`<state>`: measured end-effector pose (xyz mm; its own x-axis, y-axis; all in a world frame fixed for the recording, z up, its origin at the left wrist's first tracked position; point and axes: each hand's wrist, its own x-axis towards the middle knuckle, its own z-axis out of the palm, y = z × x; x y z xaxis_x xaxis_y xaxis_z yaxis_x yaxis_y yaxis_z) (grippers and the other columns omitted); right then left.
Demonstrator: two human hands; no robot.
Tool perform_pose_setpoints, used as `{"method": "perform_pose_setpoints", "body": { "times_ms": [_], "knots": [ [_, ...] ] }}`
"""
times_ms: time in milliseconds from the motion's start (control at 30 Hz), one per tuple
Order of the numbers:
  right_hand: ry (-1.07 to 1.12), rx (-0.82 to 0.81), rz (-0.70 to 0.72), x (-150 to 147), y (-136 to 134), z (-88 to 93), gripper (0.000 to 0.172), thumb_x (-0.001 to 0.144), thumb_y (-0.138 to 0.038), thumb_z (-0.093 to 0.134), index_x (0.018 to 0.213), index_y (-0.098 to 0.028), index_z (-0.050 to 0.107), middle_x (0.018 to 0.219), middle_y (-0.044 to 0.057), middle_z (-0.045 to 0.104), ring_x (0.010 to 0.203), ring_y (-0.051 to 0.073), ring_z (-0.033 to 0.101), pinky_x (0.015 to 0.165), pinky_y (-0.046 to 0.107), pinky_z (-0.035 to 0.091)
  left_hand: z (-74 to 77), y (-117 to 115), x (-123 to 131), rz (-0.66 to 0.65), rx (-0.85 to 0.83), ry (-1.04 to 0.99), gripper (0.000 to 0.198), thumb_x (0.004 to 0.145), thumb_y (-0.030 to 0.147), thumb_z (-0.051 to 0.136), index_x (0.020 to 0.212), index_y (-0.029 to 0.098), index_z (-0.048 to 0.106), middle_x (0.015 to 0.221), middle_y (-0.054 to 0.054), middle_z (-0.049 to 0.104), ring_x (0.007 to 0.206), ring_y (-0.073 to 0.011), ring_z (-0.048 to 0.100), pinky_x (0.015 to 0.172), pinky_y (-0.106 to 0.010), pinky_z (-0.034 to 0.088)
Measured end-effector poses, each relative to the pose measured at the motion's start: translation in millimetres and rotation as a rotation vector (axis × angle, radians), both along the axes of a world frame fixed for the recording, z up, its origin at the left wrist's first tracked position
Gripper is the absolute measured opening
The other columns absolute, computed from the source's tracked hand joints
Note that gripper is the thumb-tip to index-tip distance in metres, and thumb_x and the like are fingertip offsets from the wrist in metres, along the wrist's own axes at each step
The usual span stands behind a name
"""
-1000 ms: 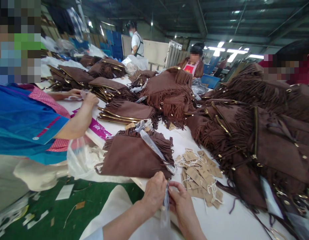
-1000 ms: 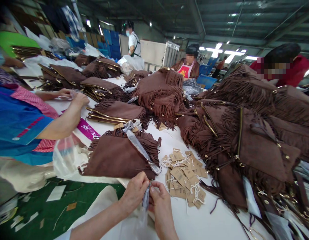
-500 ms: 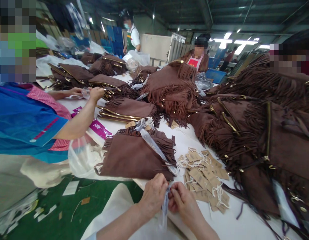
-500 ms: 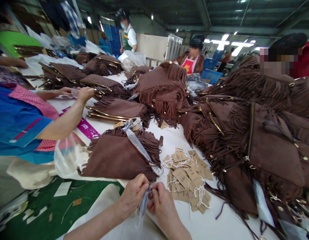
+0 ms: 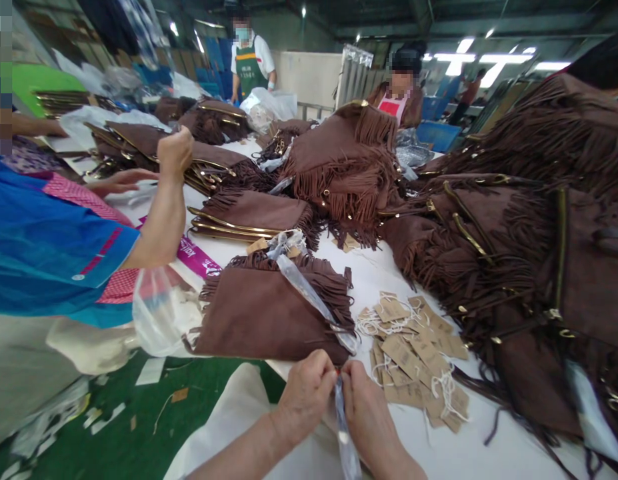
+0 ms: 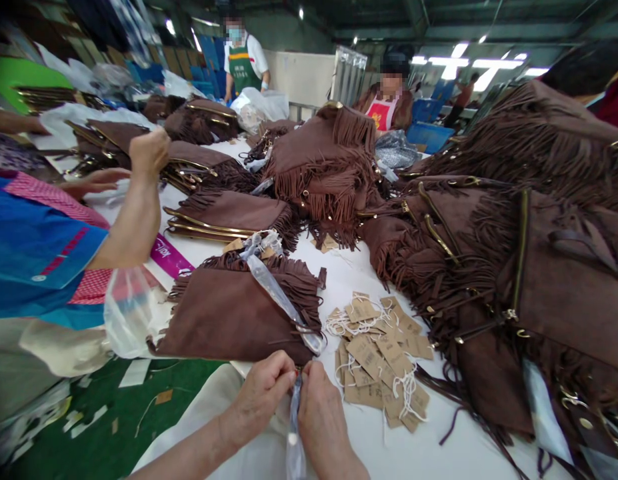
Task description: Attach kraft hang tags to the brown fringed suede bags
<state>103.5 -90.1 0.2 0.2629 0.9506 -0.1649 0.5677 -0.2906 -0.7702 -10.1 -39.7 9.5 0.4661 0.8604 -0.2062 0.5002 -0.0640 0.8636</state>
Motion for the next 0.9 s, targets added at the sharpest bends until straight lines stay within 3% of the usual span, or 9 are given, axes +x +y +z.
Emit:
{"method": "perform_pose_setpoints", "body": {
  "times_ms": [200, 333, 567, 900],
  "knots": [
    [0.098, 0.005, 0.0, 7, 1, 2.7, 0.019, 0.081, -0.036, 0.033, 0.068, -0.024, 0.041, 0.06, 0.002, 0.052, 0.057, 0.02, 0.05, 0.056, 0.03, 0.032, 8.8, 7, 3, 0.043, -0.096, 0.012, 0.011, 0.071, 0.019, 0.04, 0.06, 0.02, 0.04, 0.062, 0.002, 0.048, 0.065, -0.014, 0.046, 0.062, -0.025, 0.032],
    [0.195, 0.009, -0.022, 11, 3, 3.8, 0.019, 0.08, -0.035, 0.038, 0.066, -0.023, 0.043, 0.058, -0.001, 0.05, 0.055, 0.016, 0.048, 0.054, 0.027, 0.033, 13.5, 12, -6, -0.048, -0.186, -0.096, 0.007, 0.068, 0.015, 0.043, 0.067, 0.018, 0.049, 0.068, 0.001, 0.053, 0.07, -0.0137, 0.048, 0.066, -0.023, 0.035],
    [0.369, -0.048, -0.068, 6, 2, 1.3, 0.02, 0.08, -0.039, 0.036, 0.067, -0.024, 0.039, 0.043, -0.008, 0.041, 0.036, 0.012, 0.041, 0.038, 0.023, 0.031, 17.1, 11, -6, -0.068, -0.074, -0.033, 0.013, 0.065, 0.006, 0.041, 0.063, 0.016, 0.049, 0.067, 0.001, 0.05, 0.068, -0.0122, 0.048, 0.064, -0.022, 0.034],
    [0.525, -0.098, 0.04, 13, -4, -6.0, 0.019, 0.081, -0.039, 0.04, 0.078, -0.021, 0.044, 0.049, -0.007, 0.05, 0.041, 0.009, 0.046, 0.044, 0.02, 0.037, 9.3, 9, -2, 0.01, 0.024, 0.053, 0.015, 0.06, 0.003, 0.041, 0.055, 0.016, 0.046, 0.06, 0.003, 0.051, 0.06, -0.0105, 0.048, 0.056, -0.021, 0.031]
  ]
}}
